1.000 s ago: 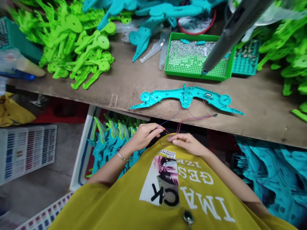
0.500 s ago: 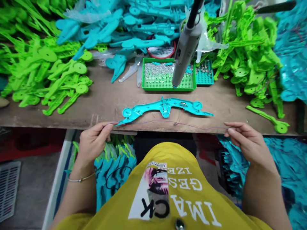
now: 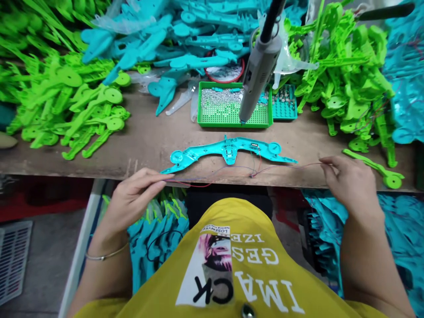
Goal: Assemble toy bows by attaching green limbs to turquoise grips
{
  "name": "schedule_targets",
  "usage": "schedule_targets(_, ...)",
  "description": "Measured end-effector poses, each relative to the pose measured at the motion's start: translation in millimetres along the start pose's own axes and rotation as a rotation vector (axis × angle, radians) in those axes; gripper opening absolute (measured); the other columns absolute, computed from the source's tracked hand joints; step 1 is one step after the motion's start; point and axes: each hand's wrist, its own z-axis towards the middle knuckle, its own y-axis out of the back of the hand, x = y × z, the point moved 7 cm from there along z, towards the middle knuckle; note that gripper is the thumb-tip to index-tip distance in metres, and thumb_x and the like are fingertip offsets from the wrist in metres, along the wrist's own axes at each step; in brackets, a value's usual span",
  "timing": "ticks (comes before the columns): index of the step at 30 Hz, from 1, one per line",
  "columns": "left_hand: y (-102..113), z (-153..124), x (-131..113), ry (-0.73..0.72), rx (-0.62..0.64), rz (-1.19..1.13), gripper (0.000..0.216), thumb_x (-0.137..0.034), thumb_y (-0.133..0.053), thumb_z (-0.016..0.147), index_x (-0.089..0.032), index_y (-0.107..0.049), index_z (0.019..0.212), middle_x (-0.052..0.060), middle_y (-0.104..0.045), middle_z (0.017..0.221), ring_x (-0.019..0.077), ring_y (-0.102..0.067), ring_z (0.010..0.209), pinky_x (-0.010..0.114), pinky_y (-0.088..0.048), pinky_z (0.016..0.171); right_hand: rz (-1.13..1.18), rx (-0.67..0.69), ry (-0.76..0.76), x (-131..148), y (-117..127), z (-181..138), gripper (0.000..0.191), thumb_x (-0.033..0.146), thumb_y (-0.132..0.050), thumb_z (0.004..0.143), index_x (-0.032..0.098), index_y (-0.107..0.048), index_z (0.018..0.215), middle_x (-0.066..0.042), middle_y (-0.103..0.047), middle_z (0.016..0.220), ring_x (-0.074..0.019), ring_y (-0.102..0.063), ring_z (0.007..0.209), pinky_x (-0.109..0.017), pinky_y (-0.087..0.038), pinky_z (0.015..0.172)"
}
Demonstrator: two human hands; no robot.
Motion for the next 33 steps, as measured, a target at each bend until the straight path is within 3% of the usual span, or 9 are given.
schedule_targets(5, -60, 28, -62, -0.198, 0.148, -0.093, 0.024, -0.025, -0.069, 0.094, -0.029, -0.078, 0.116, 0.003, -0.069, 0.088, 0.0138, -0.065, 0.077, 0.026, -0.053, 0.069, 0.533, -0.156, 0.283, 97, 25, 10, 0.035, 0.032, -0.066, 0.092, 0.025, -0.066, 0.125, -0.010, -0.072, 0.127, -0.0298, -0.067, 0.120, -0.050, -0.052, 0.107)
schedule_targets(8, -96, 45, -86, -0.249, 0.178, -0.168, 0.023, -0.025, -0.072, 0.092, -0.021, -0.076, 0.114, 0.003, -0.070, 0.086, 0.0131, -0.066, 0.075, 0.026, -0.055, 0.070, 0.826, 0.121, 0.569, 177, 16, 10, 0.066, 0.042, -0.077, 0.084, 0.029, -0.052, 0.145, -0.009, -0.064, 0.142, -0.0299, -0.061, 0.132, -0.051, -0.050, 0.112)
schedule_targets(11, -104, 57, -94, -0.211, 0.045, -0.262, 0.020, -0.028, -0.080, 0.085, -0.017, -0.076, 0.102, 0.003, -0.069, 0.085, 0.0123, -0.064, 0.071, 0.023, -0.054, 0.062, 0.949, 0.312, 0.653, 219, -1, 7, 0.098, 0.051, -0.087, 0.071, 0.029, -0.039, 0.154, -0.011, -0.056, 0.151, -0.0327, -0.057, 0.137, -0.053, -0.049, 0.113)
schedule_targets(15, -88, 56, -98, -0.223, -0.114, -0.371, 0.012, -0.025, -0.086, 0.079, -0.019, -0.076, 0.083, 0.001, -0.070, 0.077, 0.0120, -0.064, 0.071, 0.023, -0.053, 0.064, 1.096, 0.481, 0.518, 230, -13, -5, 0.065, 0.028, -0.071, 0.089, 0.028, -0.043, 0.147, -0.007, -0.065, 0.136, -0.0238, -0.065, 0.124, -0.038, -0.057, 0.100)
schedule_targets(18, -89, 52, -97, -0.228, -0.018, -0.496, 0.011, -0.021, -0.085, 0.079, -0.020, -0.078, 0.087, 0.002, -0.072, 0.082, 0.0131, -0.069, 0.076, 0.025, -0.056, 0.071, 1.120, 0.576, 0.405, 227, -11, -15, 0.038, 0.017, -0.055, 0.095, 0.025, -0.053, 0.133, -0.003, -0.070, 0.115, -0.0159, -0.068, 0.097, -0.028, -0.056, 0.081)
schedule_targets(21, -94, 53, -92, -0.253, 0.023, -0.525, 0.009, -0.013, -0.079, 0.085, -0.020, -0.079, 0.091, 0.003, -0.075, 0.087, 0.0127, -0.071, 0.080, 0.023, -0.058, 0.074, 0.976, 0.504, 0.376, 221, -8, -12, 0.009, 0.021, -0.053, 0.097, 0.020, -0.061, 0.100, -0.004, -0.067, 0.094, -0.0152, -0.063, 0.083, -0.028, -0.051, 0.073)
schedule_targets(26, -101, 59, -76, -0.283, -0.121, -0.258, 0.010, -0.015, -0.072, 0.091, -0.018, -0.077, 0.099, 0.004, -0.075, 0.086, 0.0130, -0.069, 0.078, 0.025, -0.055, 0.073, 0.900, 0.184, 0.307, 204, -16, 6, 0.005, 0.018, -0.054, 0.094, 0.022, -0.056, 0.091, -0.011, -0.067, 0.111, -0.0232, -0.066, 0.108, -0.039, -0.053, 0.090)
schedule_targets(30, -114, 68, -59, -0.190, -0.081, -0.049, 0.008, -0.011, -0.064, 0.093, -0.014, -0.072, 0.093, 0.005, -0.071, 0.085, 0.0141, -0.066, 0.076, 0.026, -0.052, 0.071, 0.867, 0.150, 0.264, 196, -34, 16, 0.021, 0.019, -0.056, 0.096, 0.022, -0.056, 0.117, -0.005, -0.071, 0.097, -0.0174, -0.069, 0.083, -0.031, -0.056, 0.075)
schedule_targets(33, -120, 79, -46, -0.079, -0.038, 0.024, 0.010, -0.005, -0.063, 0.088, -0.013, -0.068, 0.084, 0.004, -0.067, 0.080, 0.0134, -0.063, 0.070, 0.025, -0.048, 0.066, 0.635, 0.054, 0.409, 201, -35, 25, 0.018, 0.020, -0.053, 0.099, 0.019, -0.061, 0.115, -0.007, -0.069, 0.093, -0.0190, -0.066, 0.082, -0.032, -0.054, 0.076)
